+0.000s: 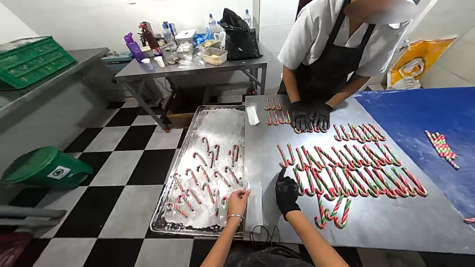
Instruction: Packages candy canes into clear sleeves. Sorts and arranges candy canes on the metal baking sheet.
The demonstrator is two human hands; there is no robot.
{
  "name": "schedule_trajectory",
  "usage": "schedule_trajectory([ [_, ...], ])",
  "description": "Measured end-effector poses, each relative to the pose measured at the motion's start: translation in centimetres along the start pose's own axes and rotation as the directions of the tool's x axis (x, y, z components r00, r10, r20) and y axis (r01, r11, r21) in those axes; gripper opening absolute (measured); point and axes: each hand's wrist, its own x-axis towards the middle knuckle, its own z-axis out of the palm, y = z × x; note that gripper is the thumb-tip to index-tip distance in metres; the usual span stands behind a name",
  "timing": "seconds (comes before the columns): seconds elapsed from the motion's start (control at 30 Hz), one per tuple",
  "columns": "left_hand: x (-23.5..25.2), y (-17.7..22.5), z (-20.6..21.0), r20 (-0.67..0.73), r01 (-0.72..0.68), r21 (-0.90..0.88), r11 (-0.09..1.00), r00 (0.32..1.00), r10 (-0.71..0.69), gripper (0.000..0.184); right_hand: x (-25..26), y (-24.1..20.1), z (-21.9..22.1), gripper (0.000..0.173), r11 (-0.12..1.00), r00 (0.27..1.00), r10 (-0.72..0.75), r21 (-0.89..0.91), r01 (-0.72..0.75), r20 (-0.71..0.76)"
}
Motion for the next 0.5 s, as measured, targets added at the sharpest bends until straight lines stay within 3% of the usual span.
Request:
schedule_trajectory([
  [0.07,-0.1,-0.1,-0.4,-0.016,-0.030,-0.047,0.998,0.999,0.029,0.030,-1.3,0.0,-1.1,0.056,0.999,0.997,-0.041,0.025,0.040,0.067],
  [0.17,-1.0,0.1,-1.4,0.024,-0.086,-0.100,0.991,0.996,0.088,0.030,-2.2,1.8,-3.2,0.049,0.928,0.981,-0.179,0.344,0.145,0.069],
  [0.27,-2.0,0.7,-2.2,0.002,-0.149,-0.193,0.970,0.988,0.153,0.022,-3.0,3.1,-4.2,0.045,0.602,0.959,-0.279,0.771,0.209,-0.043],
  [0.33,-2.7,1.1,-2.3,-0.037,-0.268,-0.216,0.939,0.963,0.266,0.018,-4.6,2.9,-5.7,0.058,0.364,0.951,-0.272,0.898,0.246,-0.150],
  [0.4,-3.6,1.5,-2.3,-0.092,-0.466,-0.135,0.874,0.885,0.457,0.021,-6.5,2.2,-7.8,0.068,0.274,0.919,-0.245,0.887,0.373,-0.310],
  [0.5,-4.6,2.2,-2.2,-0.175,-0.722,-0.017,0.692,0.683,0.709,0.026,-8.7,1.1,-9.5,0.062,0.282,0.851,-0.219,0.804,0.523,-0.477],
])
